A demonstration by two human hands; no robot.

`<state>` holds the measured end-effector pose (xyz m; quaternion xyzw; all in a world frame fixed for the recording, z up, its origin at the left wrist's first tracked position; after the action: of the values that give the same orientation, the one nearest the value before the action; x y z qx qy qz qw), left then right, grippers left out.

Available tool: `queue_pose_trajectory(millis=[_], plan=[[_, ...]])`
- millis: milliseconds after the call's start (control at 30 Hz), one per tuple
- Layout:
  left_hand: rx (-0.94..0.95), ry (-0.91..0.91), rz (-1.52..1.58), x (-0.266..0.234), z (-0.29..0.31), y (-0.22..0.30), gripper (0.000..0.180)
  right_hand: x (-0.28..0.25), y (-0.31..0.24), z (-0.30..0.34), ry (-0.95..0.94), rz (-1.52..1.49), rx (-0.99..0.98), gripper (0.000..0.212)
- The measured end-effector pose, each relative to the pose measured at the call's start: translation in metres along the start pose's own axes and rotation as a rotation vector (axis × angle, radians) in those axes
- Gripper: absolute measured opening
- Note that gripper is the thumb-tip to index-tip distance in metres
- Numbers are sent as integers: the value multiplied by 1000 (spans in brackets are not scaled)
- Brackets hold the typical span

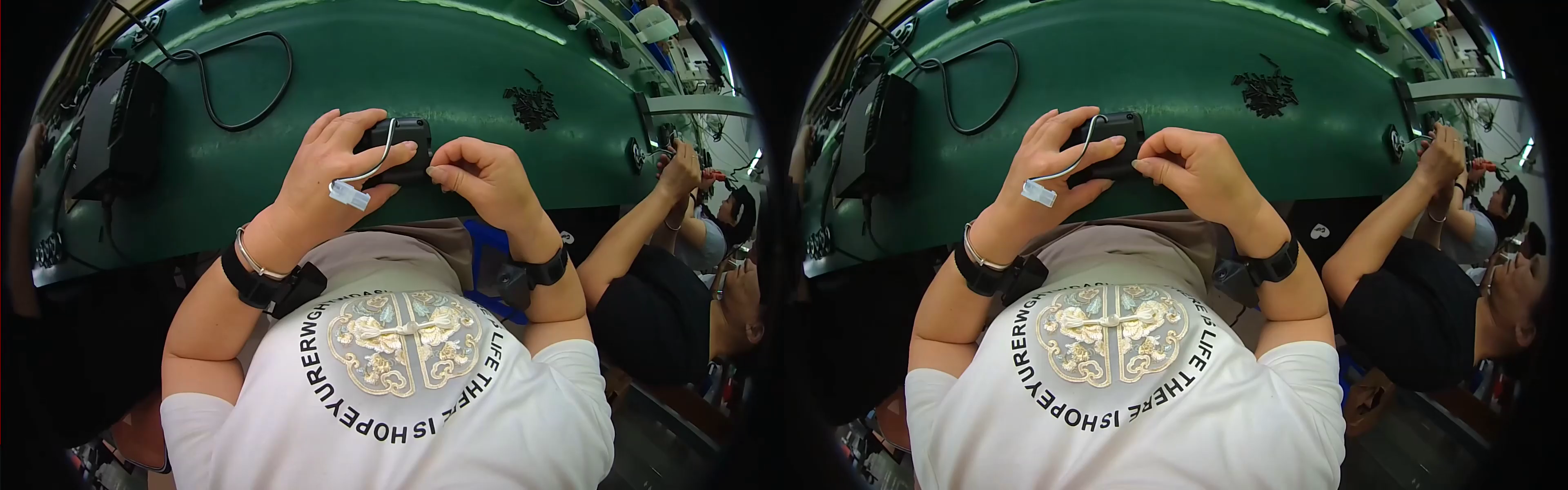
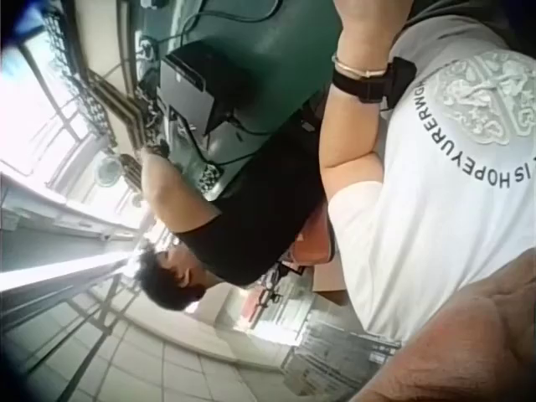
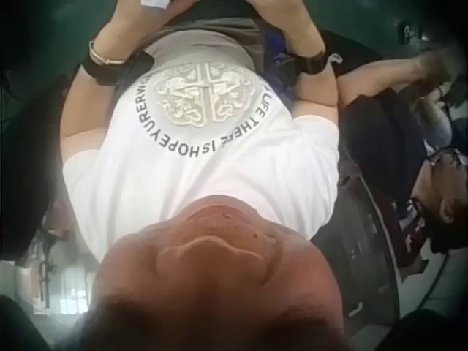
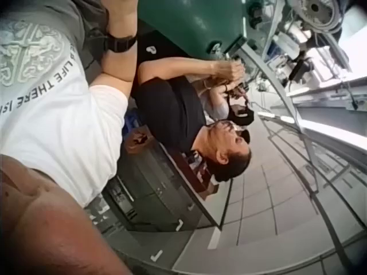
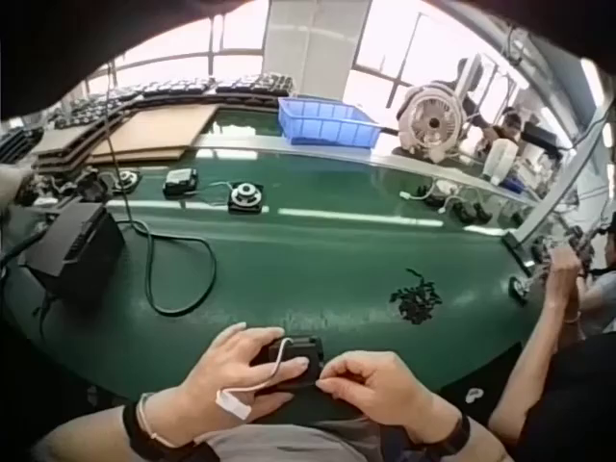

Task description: The person assembles speakers by placing a speaker component into a housing, threading a wire through the casing, and fitting the back cover. They then pick up screws from the table and insert them into the housing by hand, repeating the process for multiple units.

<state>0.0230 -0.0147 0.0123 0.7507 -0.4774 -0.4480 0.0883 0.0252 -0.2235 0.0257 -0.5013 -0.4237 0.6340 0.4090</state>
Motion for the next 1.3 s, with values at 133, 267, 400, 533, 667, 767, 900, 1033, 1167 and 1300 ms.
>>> queue_pose_trajectory(millis=[133, 267, 400, 533, 667, 767, 900, 1033, 1167, 1300], plan=[[-4, 2, 4, -3, 1, 1, 55, 4, -4, 1, -5, 141, -16, 10], [3, -6, -3, -3, 0, 2, 56, 8, -9, -1, 31, 204, -118, 10], [3, -16, -27, -4, 1, 2, 57, 10, -13, 0, 43, 280, -197, 12], [-8, -34, -20, -4, 1, 3, 58, 8, -10, -2, 14, 265, -195, 15], [-4, -31, -22, -4, -1, 3, 59, 9, -14, 0, 79, 475, -450, 17], [1, -26, -27, -4, 0, 3, 59, 5, -11, -2, 51, 464, -412, 16], [-15, -45, -30, -4, 1, 3, 60, -55, -7, -25, 403, 335, -316, 17], [-4, -46, -40, -4, -1, 5, 60, -108, 13, -61, 554, 676, -452, 21], [3, -38, -69, -6, -1, 5, 60, -99, 24, -72, 500, 801, -448, 18], [-17, -55, -56, -6, -1, 6, 60, -95, 24, -69, 534, 855, -599, 15]])
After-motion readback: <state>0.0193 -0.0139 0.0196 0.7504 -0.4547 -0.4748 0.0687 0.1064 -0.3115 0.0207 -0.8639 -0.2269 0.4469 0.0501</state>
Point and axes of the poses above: each hand's wrist, its own z-axis away from the middle knuckle, its own x-axis out of the palm, y = z × x, the point moved 3 cm from there along -z, towards the middle knuckle, and after that the axes turned 15 degrees about y, right-handed, at the moved point
